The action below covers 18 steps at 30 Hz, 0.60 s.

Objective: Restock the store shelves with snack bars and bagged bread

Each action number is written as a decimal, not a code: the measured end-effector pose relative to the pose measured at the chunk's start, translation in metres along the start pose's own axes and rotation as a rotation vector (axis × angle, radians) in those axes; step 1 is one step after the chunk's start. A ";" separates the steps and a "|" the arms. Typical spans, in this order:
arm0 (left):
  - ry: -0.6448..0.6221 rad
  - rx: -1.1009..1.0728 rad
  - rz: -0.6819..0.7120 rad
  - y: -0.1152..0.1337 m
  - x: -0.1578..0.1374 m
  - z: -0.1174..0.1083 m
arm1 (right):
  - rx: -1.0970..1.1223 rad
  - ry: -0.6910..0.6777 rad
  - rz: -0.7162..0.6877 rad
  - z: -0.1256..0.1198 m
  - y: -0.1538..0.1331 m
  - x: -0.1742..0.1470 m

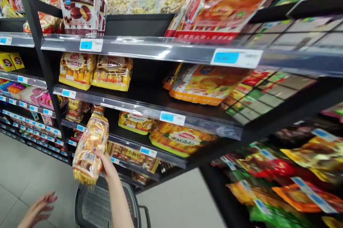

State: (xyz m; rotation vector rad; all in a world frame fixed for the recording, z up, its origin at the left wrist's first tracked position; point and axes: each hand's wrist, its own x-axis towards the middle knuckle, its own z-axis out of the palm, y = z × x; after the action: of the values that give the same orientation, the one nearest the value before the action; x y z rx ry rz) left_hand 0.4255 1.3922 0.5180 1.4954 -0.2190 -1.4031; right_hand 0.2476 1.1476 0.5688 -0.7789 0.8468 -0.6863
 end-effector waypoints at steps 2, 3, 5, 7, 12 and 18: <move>-0.066 -0.027 0.124 0.010 0.004 0.022 | 0.055 -0.038 0.050 0.002 0.015 -0.038; -0.164 -0.046 0.188 0.018 0.003 0.035 | 0.088 -0.046 0.070 0.004 0.019 -0.055; -0.387 -0.065 0.248 0.034 -0.005 0.060 | 0.156 -0.034 0.088 0.008 0.025 -0.085; -0.523 -0.056 0.211 0.047 -0.016 0.079 | 0.209 0.033 0.065 0.014 0.027 -0.108; -0.614 -0.069 0.147 0.061 -0.044 0.095 | 0.196 0.158 -0.019 0.022 0.027 -0.143; -0.625 -0.023 0.221 0.073 -0.063 0.096 | 0.148 0.107 -0.165 0.019 0.036 -0.166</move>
State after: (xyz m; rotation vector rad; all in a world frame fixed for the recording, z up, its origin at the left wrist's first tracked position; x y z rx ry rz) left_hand 0.3636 1.3528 0.6325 0.9402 -0.7280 -1.6434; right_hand 0.1896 1.3028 0.6116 -0.6885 0.8237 -0.9336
